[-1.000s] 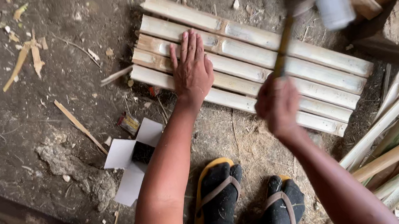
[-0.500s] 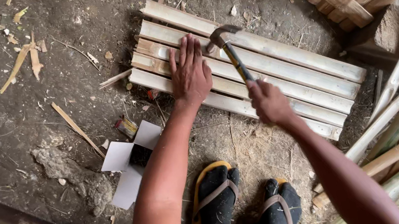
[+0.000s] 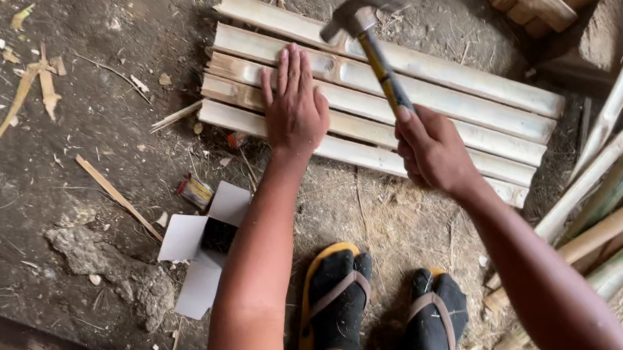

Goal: The person assembles a bamboo structure by arranging split bamboo slats and hammering nails to secure them. They repeatedly adjust the slats, hammer nails, and inspect the structure.

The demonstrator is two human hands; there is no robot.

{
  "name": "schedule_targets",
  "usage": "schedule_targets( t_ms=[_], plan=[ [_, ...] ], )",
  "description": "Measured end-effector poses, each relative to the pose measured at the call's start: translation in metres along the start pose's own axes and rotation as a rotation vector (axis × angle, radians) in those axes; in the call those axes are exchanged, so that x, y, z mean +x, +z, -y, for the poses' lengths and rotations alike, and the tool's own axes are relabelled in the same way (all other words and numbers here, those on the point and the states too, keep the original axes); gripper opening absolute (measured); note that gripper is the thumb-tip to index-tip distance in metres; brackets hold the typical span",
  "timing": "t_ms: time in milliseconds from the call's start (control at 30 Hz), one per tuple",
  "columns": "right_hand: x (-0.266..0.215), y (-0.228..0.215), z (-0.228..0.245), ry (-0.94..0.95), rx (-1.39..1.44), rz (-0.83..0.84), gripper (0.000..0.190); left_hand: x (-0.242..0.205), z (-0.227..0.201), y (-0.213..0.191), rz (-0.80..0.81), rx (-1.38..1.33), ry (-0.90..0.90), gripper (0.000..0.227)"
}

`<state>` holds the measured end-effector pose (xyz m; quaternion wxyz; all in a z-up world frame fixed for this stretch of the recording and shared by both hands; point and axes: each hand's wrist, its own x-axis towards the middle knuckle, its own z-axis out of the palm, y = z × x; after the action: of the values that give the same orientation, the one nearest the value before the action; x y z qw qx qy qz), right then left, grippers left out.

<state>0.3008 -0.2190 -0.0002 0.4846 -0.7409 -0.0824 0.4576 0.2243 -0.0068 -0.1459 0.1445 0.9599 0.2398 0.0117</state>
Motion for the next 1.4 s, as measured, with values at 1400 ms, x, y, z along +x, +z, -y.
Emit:
schedule_targets(
  t_ms=[1400],
  plan=[
    [-0.127,0.124,-0.03,-0.141,-0.604,0.366,0.052,-0.202,0.091,-0.1,0.437,-0.129,-0.649,0.033]
  ],
)
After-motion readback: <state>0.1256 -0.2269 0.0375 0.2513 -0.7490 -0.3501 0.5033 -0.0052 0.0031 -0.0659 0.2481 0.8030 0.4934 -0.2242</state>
